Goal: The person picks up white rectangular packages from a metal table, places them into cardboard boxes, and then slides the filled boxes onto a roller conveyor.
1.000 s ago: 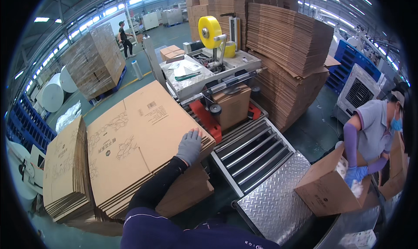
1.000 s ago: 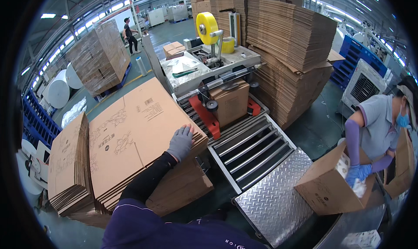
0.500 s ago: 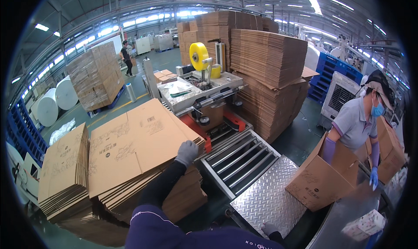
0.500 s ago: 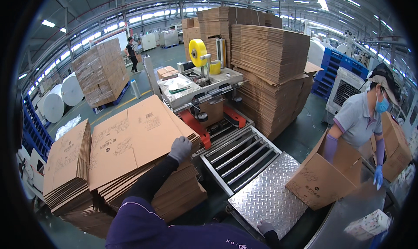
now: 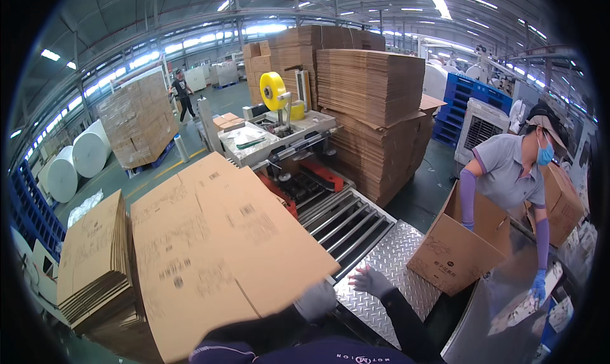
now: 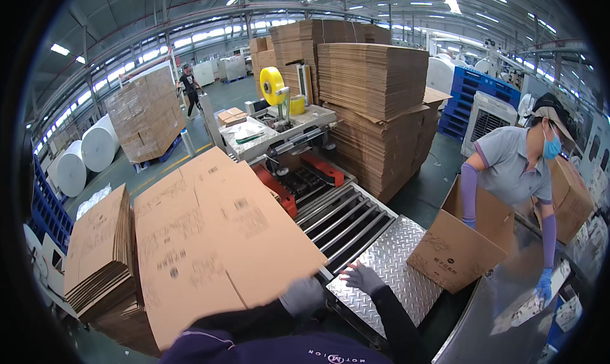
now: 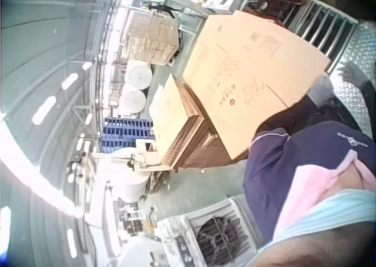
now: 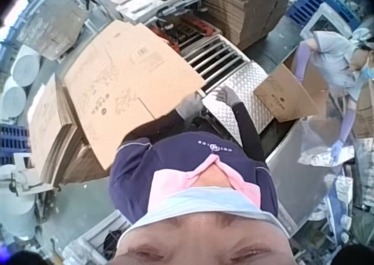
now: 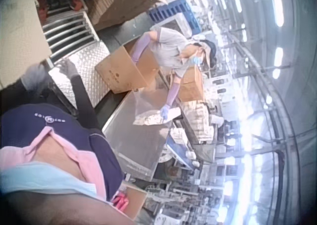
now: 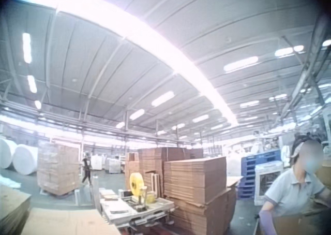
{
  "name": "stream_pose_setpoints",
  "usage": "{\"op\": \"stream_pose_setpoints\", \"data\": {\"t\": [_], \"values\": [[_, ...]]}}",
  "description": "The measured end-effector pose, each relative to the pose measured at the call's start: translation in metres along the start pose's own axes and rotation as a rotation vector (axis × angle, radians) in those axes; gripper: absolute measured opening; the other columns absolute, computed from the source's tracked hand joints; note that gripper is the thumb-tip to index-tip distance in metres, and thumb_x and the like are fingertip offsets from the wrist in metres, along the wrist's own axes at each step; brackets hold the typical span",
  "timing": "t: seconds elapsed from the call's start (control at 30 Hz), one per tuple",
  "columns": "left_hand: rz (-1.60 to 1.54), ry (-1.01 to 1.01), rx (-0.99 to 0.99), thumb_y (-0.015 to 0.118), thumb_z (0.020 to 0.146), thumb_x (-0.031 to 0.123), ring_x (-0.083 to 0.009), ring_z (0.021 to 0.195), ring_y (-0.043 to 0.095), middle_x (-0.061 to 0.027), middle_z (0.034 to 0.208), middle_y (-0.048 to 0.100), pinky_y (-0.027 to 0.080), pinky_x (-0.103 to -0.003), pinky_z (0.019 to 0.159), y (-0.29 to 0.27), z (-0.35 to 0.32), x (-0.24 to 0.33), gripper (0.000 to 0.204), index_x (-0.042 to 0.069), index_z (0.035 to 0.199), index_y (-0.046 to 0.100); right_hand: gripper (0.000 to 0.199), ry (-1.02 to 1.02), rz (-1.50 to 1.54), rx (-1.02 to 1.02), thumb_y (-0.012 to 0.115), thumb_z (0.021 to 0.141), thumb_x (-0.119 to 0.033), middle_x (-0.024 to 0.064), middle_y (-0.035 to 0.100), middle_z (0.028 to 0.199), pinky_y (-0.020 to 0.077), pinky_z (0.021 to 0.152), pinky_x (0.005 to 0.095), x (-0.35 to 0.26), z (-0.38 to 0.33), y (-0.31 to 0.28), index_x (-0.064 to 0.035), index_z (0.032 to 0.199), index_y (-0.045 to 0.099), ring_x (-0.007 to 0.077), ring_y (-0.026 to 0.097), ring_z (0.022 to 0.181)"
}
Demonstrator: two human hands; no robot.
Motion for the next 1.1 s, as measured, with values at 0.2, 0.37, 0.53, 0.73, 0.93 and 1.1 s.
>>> {"op": "stream_pose_setpoints", "data": {"t": [0.2,0.37,0.53,0.73,0.93,1.1], "values": [[-0.163,-0.455,-0.124,0.068,0.075,0.050,-0.0389,0.134,0.033,-0.0167,0.145,0.037,0.027,-0.055,0.105,-0.023,-0.083,-0.015,0.084,0.008,0.140,0.039,0.046,0.097,-1.297,-0.201,0.072,0.079,-0.036,0.0081,0.069,0.096,0.0514,0.074,0.0312,0.004,0.037,0.104,0.0006,0.106,0.067,0.0162,0.064,0.085],[0.011,-0.402,0.059,0.057,0.085,0.047,-0.0341,0.143,0.023,-0.0148,0.154,0.028,0.019,-0.056,0.110,-0.007,-0.131,-0.082,0.072,0.010,0.143,0.039,0.047,-0.046,-0.928,-0.095,0.075,0.078,-0.034,0.0125,0.071,0.092,0.0510,0.074,0.0293,-0.004,-0.003,0.129,0.0044,0.103,0.067,0.0167,0.066,0.084],[0.027,-0.545,0.319,0.052,0.088,0.052,-0.0355,0.143,0.022,-0.0193,0.152,0.029,0.015,-0.055,0.113,-0.068,-0.077,-0.114,0.072,0.008,0.144,0.037,0.032,-0.191,-0.636,0.048,0.071,0.082,-0.010,0.0054,0.067,0.102,0.0495,0.081,0.0286,-0.028,-0.115,0.093,0.0027,0.111,0.065,0.0116,0.060,0.093],[0.051,-0.408,1.116,0.070,0.079,0.055,-0.0356,0.127,0.045,-0.0255,0.138,0.044,0.035,-0.047,0.105,-0.228,-0.016,-0.228,0.083,0.001,0.136,0.044,0.025,-0.573,-0.788,0.301,0.076,0.078,-0.008,0.0025,0.069,0.093,0.0492,0.076,0.0260,-0.053,-0.236,0.004,-0.0004,0.101,0.069,0.0100,0.061,0.085],[-1.299,-0.117,-0.056,0.063,0.088,0.023,-0.0132,0.072,0.064,-0.0059,0.077,0.071,0.050,-0.027,0.068,-0.105,0.055,-0.212,0.025,0.001,0.081,0.073,0.019,-0.701,-0.715,0.724,0.082,0.071,-0.013,0.0016,0.067,0.078,0.0474,0.066,0.0266,-0.010,-0.319,-0.064,-0.0047,0.082,0.069,0.0088,0.059,0.074],[-1.645,-0.347,-0.079,0.054,0.093,0.032,-0.0139,0.062,0.063,-0.0087,0.066,0.066,0.050,-0.028,0.061,0.025,0.072,-0.117,0.037,0.001,0.082,0.070,0.031,-0.568,-1.102,1.081,0.087,0.065,-0.024,0.0042,0.061,0.067,0.0459,0.060,0.0291,0.050,-0.362,-0.089,-0.0042,0.071,0.064,0.0142,0.057,0.063]]}}
Point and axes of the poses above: each hand's wrist, its own z-axis towards the middle knuckle, its own y-axis out of the palm, x = y × z, the point moved 3 cm from there along z, towards the middle knuckle
